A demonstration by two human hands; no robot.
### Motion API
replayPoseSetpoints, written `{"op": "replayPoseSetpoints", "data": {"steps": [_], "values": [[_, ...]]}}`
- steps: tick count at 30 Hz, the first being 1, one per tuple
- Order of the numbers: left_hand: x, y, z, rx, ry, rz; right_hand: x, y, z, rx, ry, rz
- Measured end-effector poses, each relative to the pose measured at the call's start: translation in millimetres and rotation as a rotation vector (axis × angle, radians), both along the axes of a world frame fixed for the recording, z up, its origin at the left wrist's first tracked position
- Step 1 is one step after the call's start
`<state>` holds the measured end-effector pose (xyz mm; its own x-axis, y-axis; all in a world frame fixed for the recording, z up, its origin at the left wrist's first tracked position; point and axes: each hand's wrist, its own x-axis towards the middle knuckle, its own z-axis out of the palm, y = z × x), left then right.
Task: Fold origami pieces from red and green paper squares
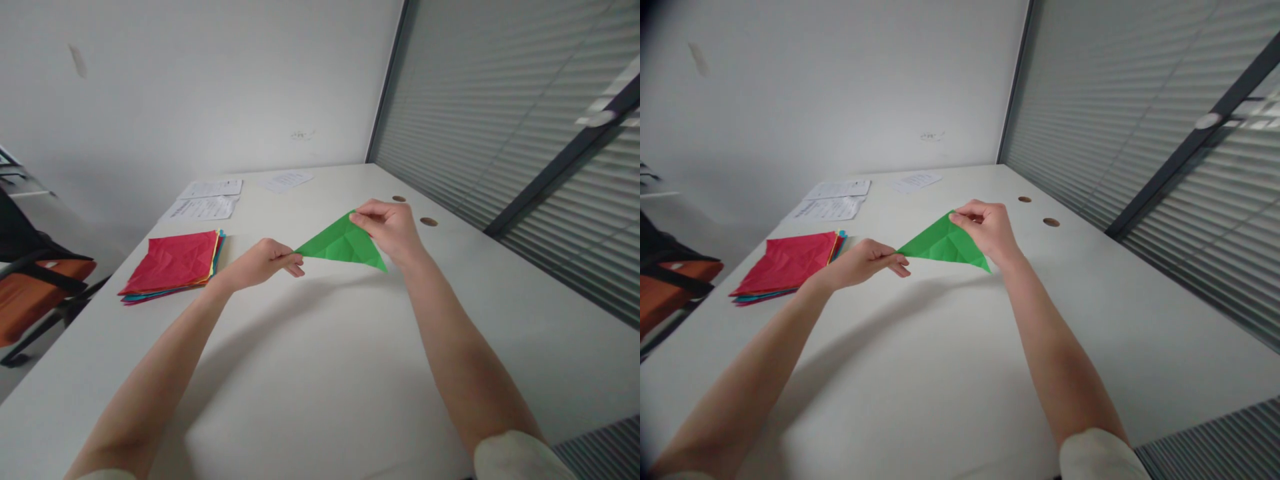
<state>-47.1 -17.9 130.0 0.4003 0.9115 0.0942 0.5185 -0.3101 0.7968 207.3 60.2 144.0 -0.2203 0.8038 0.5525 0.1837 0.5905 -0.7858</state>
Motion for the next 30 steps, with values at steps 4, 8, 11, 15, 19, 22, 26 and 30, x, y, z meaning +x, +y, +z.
{"op": "replayPoseSetpoints", "data": {"steps": [4,8,11,15,19,22,26,30], "values": [[-13,3,5.1,0.085,0.096,0.183,5,5,-0.3,0.04,-0.029,-0.077],[-7,-1,7.2,0.197,0.08,0.291,-18,-5,-14.0,0.047,-0.152,0.116],[5,-6,3.0,0.182,0.176,0.116,-42,-18,-24.8,0.041,-0.205,0.272],[15,-8,-3.8,0.291,0.292,0.052,-54,-28,-27.5,0.037,-0.198,0.336],[9,-6,-2.6,0.302,0.286,0.027,-39,-21,-18.0,0.073,-0.14,0.258],[-4,-3,1.8,0.188,0.291,-0.033,-20,-9,-8.2,0.092,-0.078,0.127],[-23,3,6.6,0.183,0.405,0.103,5,3,1.7,0.154,0.022,-0.111],[-14,1,8.8,0.366,0.249,0.362,3,1,-0.6,0.11,-0.073,-0.02]]}}
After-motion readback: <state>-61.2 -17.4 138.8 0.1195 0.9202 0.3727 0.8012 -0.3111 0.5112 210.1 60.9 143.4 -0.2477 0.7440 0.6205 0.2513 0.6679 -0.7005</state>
